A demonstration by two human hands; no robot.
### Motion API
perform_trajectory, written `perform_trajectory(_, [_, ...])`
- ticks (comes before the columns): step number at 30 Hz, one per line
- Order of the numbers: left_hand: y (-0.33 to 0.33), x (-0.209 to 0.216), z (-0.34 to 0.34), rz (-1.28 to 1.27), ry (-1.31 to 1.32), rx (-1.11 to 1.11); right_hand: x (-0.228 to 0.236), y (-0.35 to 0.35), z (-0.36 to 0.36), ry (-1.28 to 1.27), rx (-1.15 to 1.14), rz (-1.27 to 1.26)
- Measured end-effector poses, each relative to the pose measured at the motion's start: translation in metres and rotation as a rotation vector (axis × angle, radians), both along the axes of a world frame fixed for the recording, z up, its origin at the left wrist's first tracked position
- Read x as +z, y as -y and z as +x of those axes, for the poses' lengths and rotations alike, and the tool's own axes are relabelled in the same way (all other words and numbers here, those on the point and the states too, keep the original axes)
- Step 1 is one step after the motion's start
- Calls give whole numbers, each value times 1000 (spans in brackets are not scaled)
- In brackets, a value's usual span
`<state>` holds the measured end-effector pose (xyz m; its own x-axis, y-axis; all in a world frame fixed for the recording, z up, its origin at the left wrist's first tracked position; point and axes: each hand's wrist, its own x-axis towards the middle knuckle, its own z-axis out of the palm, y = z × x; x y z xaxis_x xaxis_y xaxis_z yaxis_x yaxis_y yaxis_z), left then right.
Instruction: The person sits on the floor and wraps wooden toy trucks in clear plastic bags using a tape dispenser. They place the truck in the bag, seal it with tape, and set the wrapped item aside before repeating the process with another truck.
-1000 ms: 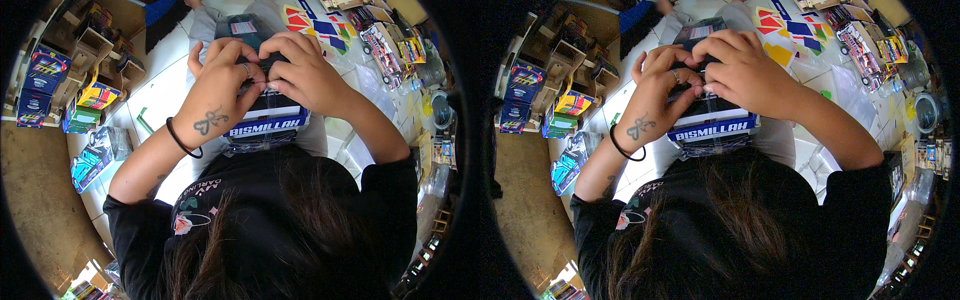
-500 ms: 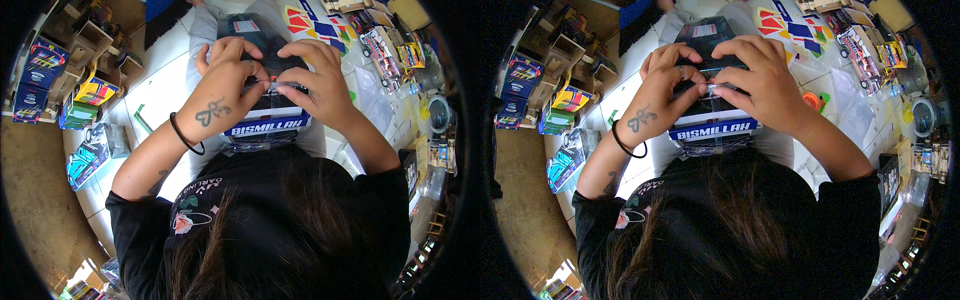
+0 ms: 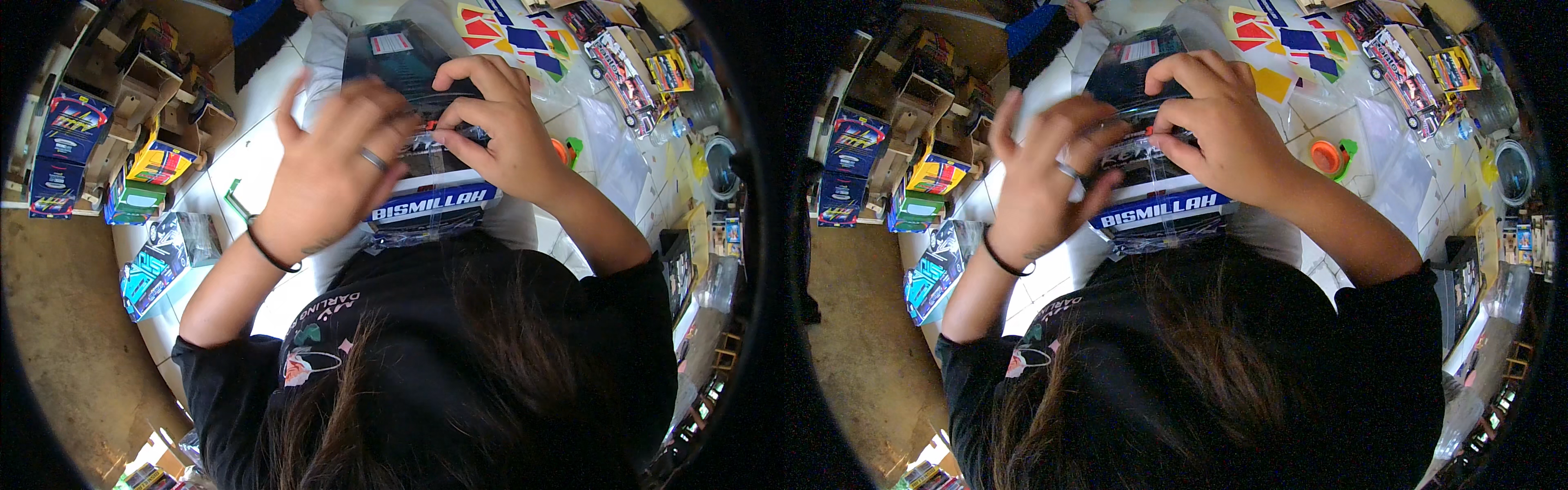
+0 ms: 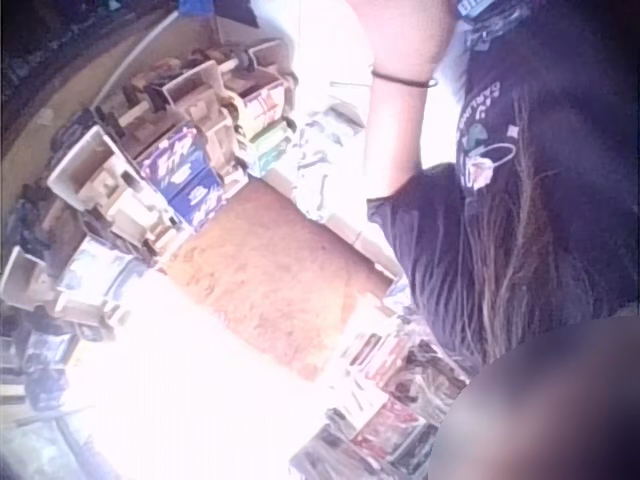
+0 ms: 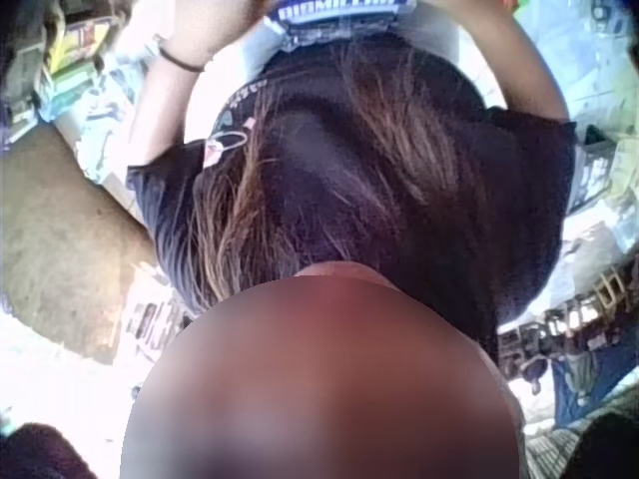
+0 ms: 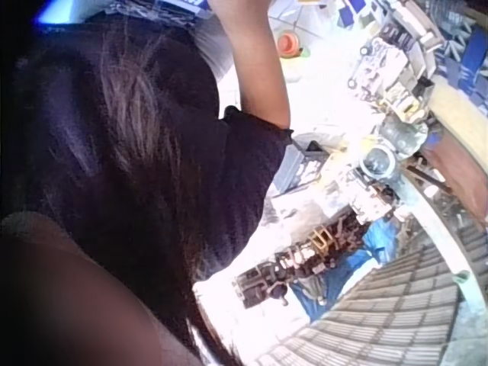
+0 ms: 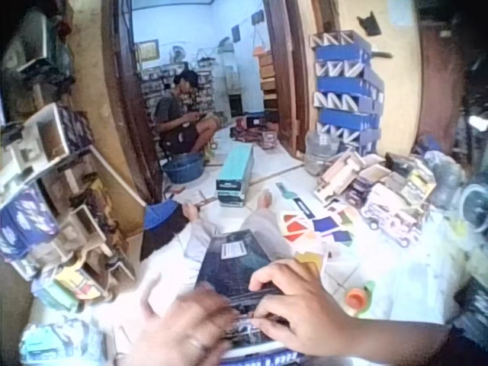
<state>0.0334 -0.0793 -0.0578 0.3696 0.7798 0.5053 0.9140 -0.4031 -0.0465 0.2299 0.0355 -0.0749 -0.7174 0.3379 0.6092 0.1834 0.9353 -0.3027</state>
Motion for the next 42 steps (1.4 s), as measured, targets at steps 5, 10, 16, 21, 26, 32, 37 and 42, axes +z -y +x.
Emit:
perform_trajectory(5, [4, -23, 15, 35, -107, -37, -2, 0, 4, 41, -8, 9])
perform_trajectory(10, [8, -33, 12, 62, -158, 11, -1, -1, 3, 41, 14, -63])
perform_trajectory(16, [10, -35, 12, 74, -267, 32, -8, 0, 3, 31, -45, -11])
perform_trajectory(21, [8, -30, 8, 43, -323, 9, -25, -24, 7, -322, -97, -180])
perform_trajectory(26, [4, -32, -2, -24, -200, -94, -65, -8, 7, -615, -293, -1846])
perform_trajectory(32, [-18, -34, -4, 16, -23, -219, -91, -8, -7, -626, -42, -1967])
perform_trajectory(37, [-71, -24, 43, 41, 120, -127, -66, -105, 9, -440, -54, -1942])
perform_trajectory(42, [-100, -29, 91, 64, 36, -63, -98, -148, 71, -336, -158, -1884])
